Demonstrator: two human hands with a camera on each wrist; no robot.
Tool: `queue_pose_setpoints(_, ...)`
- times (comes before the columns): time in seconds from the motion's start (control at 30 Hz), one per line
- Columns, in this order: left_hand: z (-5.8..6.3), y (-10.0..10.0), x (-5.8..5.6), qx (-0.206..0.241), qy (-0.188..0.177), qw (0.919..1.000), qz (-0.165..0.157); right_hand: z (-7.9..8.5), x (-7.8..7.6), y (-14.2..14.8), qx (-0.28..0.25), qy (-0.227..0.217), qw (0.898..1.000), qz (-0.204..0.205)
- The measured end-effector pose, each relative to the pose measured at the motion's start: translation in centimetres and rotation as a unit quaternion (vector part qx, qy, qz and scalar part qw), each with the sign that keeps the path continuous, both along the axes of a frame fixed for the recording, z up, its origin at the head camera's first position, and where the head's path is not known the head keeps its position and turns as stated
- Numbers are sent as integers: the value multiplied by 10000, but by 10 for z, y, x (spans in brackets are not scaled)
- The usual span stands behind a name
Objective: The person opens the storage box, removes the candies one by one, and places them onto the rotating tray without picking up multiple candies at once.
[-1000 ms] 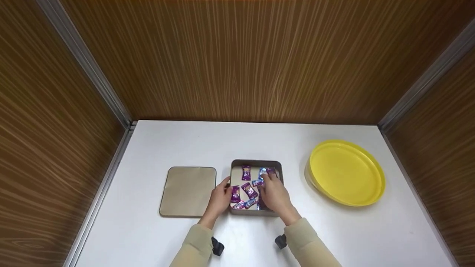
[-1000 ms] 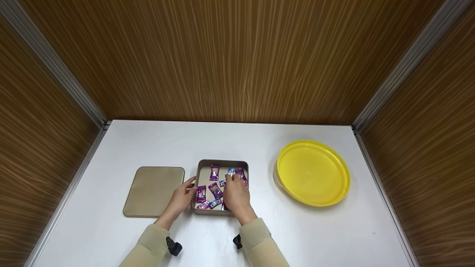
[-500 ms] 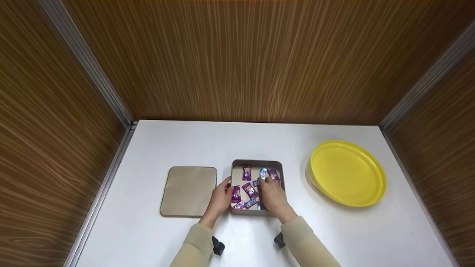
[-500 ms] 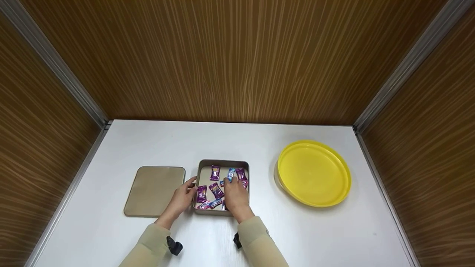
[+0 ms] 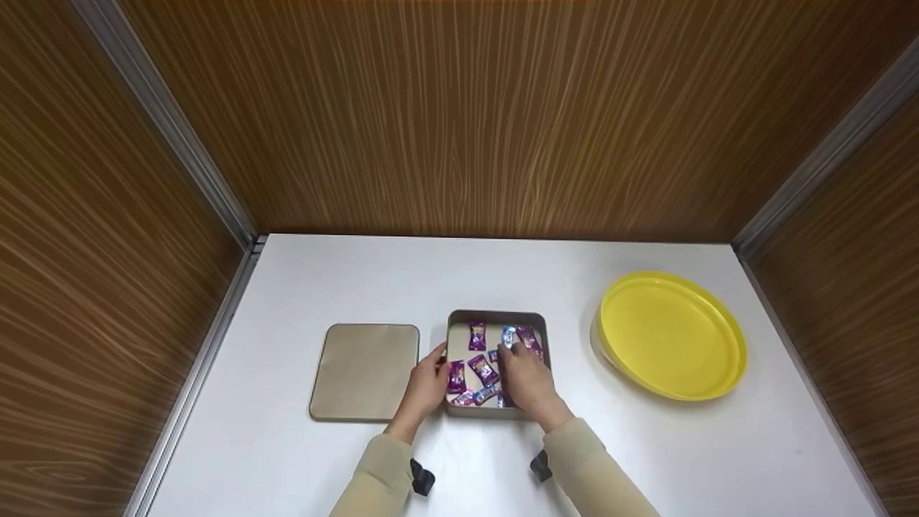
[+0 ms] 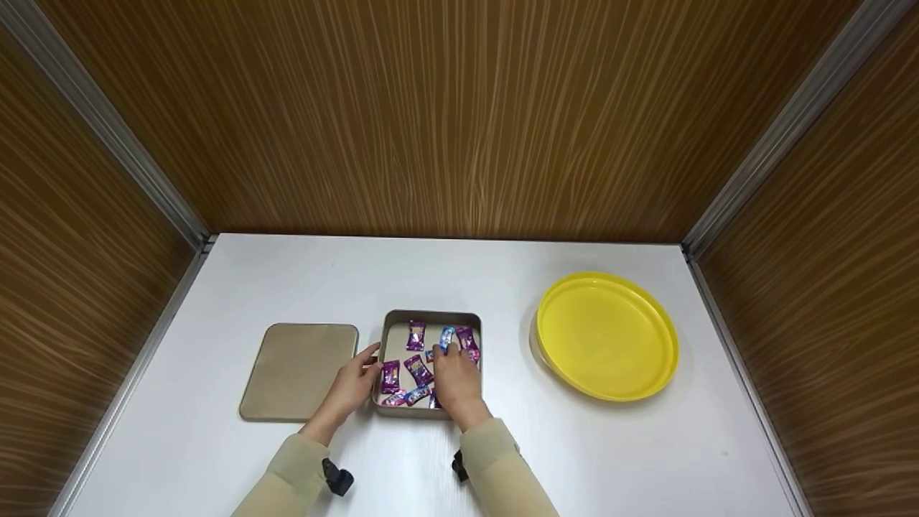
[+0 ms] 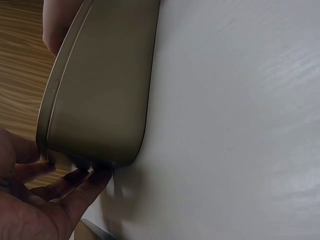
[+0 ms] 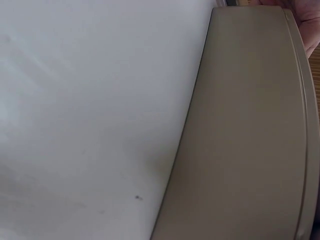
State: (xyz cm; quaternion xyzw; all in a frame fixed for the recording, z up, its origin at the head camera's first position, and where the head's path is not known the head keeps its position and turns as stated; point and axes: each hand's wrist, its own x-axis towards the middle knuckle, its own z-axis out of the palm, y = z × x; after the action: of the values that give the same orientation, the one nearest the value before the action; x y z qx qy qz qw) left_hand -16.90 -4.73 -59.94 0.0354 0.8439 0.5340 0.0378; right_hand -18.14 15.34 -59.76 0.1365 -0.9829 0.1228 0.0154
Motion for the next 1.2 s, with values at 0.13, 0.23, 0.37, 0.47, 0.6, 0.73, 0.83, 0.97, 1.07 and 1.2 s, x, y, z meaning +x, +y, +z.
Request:
queue_pose_setpoints(0.13, 0, 0, 0, 28, -30, 10000, -20, -1, 0, 0, -43, 59, 10000, -11)
queue_pose_setpoints(0.23, -1, 0, -1, 22, -29, 10000, -45, -1, 0, 0, -52, 253, 9997, 1)
queue_pose_setpoints(0.37, 0, -1, -1, 64, -67, 9999, -65, -1, 1, 1, 29, 581, 9983, 26)
queue_pose_setpoints(0.47, 1, -1, -1, 149, -135, 9998, -51, 0, 1, 2, 58, 690, 9976, 49)
queue_pose_setpoints(0.6, 1, -1, -1, 175, -199, 9996, -42, 2, 2, 2, -14, 633, 9980, 76)
queue_pose_setpoints(0.73, 1, -1, -1, 108, -157, 9998, -41, 3, 1, 3, -102, 422, 9990, 48)
queue_pose_setpoints(0.83, 0, -1, -1, 74, -79, 9999, -45, 3, 2, 4, -139, 279, 9995, 32)
queue_pose_setpoints(0.97, 0, -1, -1, 65, -65, 9999, -44, 6, 4, 5, -344, 217, 9992, 51)
queue_pose_setpoints(1.07, 0, -1, -1, 91, -98, 9999, -37, 8, 6, 6, -549, 148, 9984, 60)
queue_pose_setpoints(1.2, 0, -1, -1, 129, -155, 9998, -34, 12, 8, 8, -726, 37, 9973, 42)
